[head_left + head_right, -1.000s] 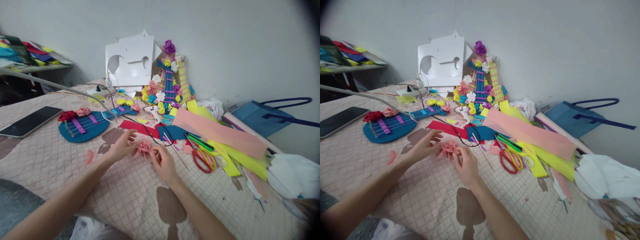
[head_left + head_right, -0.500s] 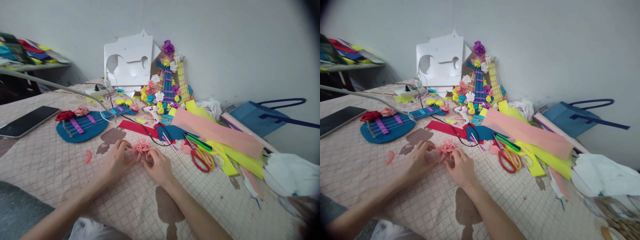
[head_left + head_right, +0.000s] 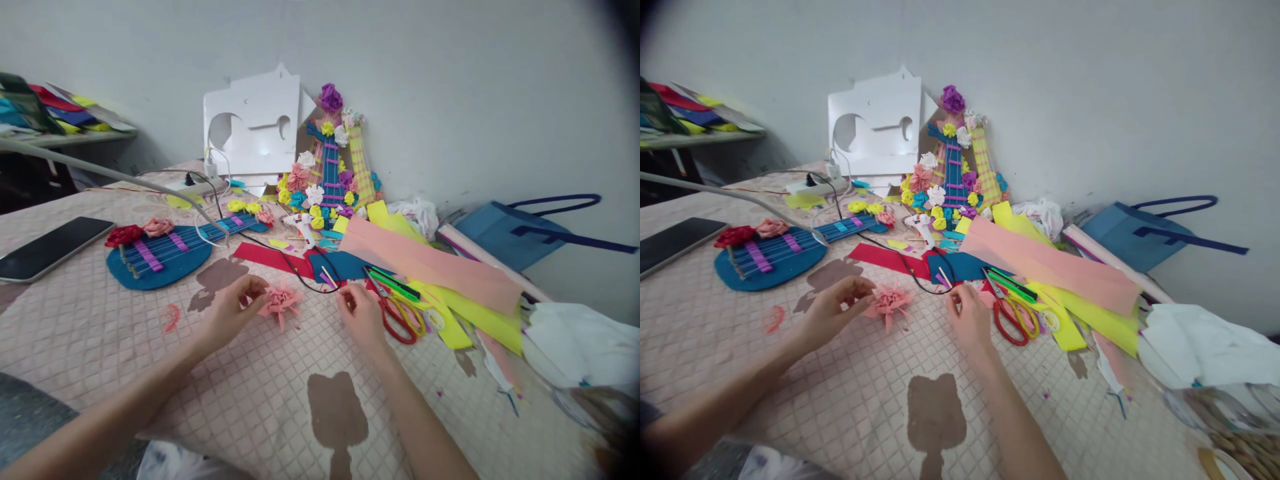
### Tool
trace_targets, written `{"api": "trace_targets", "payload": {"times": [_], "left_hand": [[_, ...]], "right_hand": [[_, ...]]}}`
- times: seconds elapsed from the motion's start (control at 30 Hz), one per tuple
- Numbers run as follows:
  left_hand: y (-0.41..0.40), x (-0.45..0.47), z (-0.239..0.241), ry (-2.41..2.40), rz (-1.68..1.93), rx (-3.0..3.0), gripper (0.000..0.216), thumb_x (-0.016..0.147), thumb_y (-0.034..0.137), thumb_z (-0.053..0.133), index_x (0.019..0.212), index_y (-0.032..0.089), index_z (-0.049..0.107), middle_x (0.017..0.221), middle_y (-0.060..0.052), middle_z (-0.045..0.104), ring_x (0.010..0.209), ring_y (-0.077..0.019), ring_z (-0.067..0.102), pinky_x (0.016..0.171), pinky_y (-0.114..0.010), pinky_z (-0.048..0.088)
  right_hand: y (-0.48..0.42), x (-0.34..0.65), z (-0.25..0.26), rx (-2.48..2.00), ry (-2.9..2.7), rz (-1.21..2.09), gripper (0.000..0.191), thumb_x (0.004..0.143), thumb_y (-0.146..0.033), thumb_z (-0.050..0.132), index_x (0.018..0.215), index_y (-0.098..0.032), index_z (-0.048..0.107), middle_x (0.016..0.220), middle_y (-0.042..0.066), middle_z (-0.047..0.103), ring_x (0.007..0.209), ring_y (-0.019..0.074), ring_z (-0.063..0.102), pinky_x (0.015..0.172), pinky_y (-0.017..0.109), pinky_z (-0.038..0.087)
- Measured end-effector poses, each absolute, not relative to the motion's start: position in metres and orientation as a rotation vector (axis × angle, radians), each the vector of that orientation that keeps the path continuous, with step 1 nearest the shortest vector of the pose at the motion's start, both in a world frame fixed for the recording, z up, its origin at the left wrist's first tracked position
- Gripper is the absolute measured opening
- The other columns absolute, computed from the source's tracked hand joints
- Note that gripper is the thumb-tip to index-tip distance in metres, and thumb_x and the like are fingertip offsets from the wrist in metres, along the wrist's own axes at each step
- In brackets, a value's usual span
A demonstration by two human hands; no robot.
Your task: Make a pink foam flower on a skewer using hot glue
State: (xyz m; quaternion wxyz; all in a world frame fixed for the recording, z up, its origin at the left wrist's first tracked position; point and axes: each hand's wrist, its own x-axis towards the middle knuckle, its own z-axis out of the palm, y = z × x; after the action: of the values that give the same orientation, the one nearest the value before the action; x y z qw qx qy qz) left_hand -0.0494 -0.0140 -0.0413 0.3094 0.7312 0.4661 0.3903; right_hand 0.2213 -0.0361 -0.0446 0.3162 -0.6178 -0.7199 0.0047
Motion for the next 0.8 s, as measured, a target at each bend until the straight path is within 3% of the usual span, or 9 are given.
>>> {"api": "trace_targets", "payload": {"times": [0.27, 0.5, 0.63, 0.8], "left_hand": [[0.052, -0.04, -0.025, 1.173, 0.953, 1.996, 0.022, 0.078, 0.039, 0.057, 0.077, 0.017, 0.062, 0.073, -0.002, 0.065, 0.064, -0.0138, 0.057, 0.057, -0.025, 0.043], [0.057, -0.047, -0.035, 1.16, 0.987, 1.937, 0.026, 0.079, 0.041, 0.057, 0.081, 0.017, 0.062, 0.077, -0.003, 0.065, 0.068, -0.0146, 0.059, 0.06, -0.025, 0.047], [0.06, -0.06, -0.04, 1.138, 0.957, 1.928, 0.025, 0.079, 0.041, 0.058, 0.08, 0.017, 0.063, 0.073, -0.002, 0.065, 0.065, -0.0137, 0.058, 0.057, -0.024, 0.046], [0.061, -0.065, -0.039, 1.117, 0.922, 1.935, 0.025, 0.08, 0.041, 0.058, 0.076, 0.016, 0.06, 0.065, -0.001, 0.062, 0.058, -0.0128, 0.057, 0.053, -0.023, 0.045]], "right_hand": [[-0.029, 0.246, -0.056, -1.791, -1.956, -0.075, 0.005, 0.081, -0.024, 0.053, 0.077, -0.021, 0.054, 0.08, 0.003, 0.06, 0.077, 0.0182, 0.057, 0.065, 0.027, 0.042], [-0.034, 0.259, -0.041, -1.919, -1.994, -0.099, 0.009, 0.075, -0.013, 0.051, 0.07, -0.02, 0.054, 0.07, 0.003, 0.061, 0.067, 0.0183, 0.057, 0.059, 0.027, 0.037], [-0.043, 0.29, -0.02, -1.942, -2.028, -0.019, 0.015, 0.075, -0.011, 0.048, 0.079, -0.021, 0.059, 0.074, 0.003, 0.066, 0.065, 0.0176, 0.06, 0.058, 0.026, 0.038], [-0.053, 0.319, 0.003, -1.994, -2.002, 0.134, 0.02, 0.084, -0.033, 0.047, 0.087, -0.024, 0.065, 0.075, 0.006, 0.068, 0.066, 0.0221, 0.062, 0.058, 0.03, 0.042]]}}
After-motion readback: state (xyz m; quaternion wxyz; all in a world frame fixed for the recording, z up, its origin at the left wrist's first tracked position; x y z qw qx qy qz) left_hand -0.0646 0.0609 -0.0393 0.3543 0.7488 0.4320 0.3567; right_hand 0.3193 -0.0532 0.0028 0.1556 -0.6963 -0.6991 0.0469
